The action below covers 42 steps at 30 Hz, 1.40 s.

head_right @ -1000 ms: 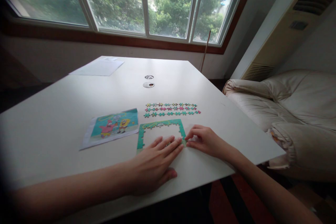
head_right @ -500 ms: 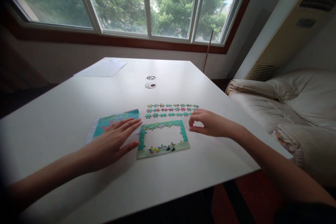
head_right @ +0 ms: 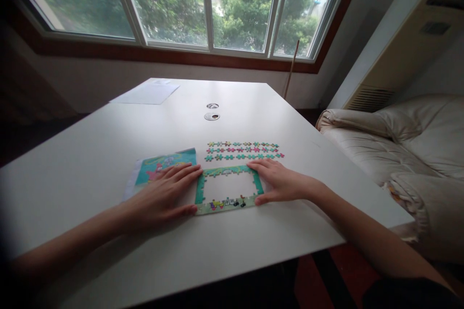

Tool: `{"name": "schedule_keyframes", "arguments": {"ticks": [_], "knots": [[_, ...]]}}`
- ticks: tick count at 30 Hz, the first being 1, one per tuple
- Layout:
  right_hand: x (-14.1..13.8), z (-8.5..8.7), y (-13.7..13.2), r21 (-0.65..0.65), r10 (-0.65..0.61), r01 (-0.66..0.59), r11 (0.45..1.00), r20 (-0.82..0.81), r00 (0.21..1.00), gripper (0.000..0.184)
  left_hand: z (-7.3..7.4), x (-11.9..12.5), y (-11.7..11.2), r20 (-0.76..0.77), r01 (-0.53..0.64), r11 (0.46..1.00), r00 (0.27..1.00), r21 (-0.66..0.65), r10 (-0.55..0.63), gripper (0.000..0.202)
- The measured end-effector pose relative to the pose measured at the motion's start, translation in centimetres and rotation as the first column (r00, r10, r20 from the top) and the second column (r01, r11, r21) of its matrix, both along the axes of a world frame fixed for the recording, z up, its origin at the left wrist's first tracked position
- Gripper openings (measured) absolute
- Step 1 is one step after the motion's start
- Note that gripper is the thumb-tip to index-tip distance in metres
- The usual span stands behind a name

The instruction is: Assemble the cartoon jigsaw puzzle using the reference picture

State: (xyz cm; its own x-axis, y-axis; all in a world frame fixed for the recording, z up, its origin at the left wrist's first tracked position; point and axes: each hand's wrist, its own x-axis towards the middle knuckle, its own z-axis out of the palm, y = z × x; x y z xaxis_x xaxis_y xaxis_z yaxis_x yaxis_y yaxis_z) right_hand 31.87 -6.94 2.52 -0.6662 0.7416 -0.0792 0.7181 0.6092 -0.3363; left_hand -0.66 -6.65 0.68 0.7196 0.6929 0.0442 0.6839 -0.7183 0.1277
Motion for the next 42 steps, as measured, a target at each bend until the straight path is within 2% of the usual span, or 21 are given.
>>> {"name": "schedule_keyframes", "arguments": {"ticks": [9,13,15,19,24,29,35,42], "knots": [[0.0,-0.1,0.0,0.025,0.040,-0.040,0.999,0.007,0.999,0.086,-0.2,-0.1,0.0,-0.028,-0.015,0.999,0.999,0.037,0.016,0.073],[0.0,0.1,-0.2,0.028,0.026,-0.026,0.999,-0.001,1.000,0.085,0.2,0.0,-1.4,-0.035,-0.184,0.971,0.981,0.150,0.191,0.067],[0.1,0.1,-0.2,0.024,0.022,-0.022,0.999,0.001,1.000,0.085,0.2,0.2,-2.7,-0.034,-0.232,0.952,0.969,0.199,0.244,0.065],[0.2,0.1,-0.1,0.024,0.019,-0.020,1.000,0.017,1.000,0.087,-0.4,0.6,-4.6,-0.084,-0.216,0.956,0.968,0.200,0.237,0.059],[0.3,0.0,0.0,0.031,0.019,-0.020,0.999,0.037,0.999,0.087,-1.0,0.7,-4.7,-0.113,-0.254,0.947,0.953,0.199,0.280,0.058],[0.3,-0.1,0.0,0.034,0.011,-0.012,0.999,0.038,0.999,0.087,-0.6,0.9,-5.2,-0.159,-0.280,0.927,0.932,0.249,0.324,0.059],[0.4,-0.1,0.0,0.025,0.011,-0.012,1.000,0.037,0.999,0.087,0.2,1.2,-6.1,-0.218,-0.253,0.935,0.926,0.250,0.309,0.055],[0.3,0.0,0.0,0.022,0.016,-0.017,1.000,0.038,0.999,0.087,0.0,1.0,-6.3,-0.242,-0.237,0.933,0.921,0.270,0.304,0.054]]}}
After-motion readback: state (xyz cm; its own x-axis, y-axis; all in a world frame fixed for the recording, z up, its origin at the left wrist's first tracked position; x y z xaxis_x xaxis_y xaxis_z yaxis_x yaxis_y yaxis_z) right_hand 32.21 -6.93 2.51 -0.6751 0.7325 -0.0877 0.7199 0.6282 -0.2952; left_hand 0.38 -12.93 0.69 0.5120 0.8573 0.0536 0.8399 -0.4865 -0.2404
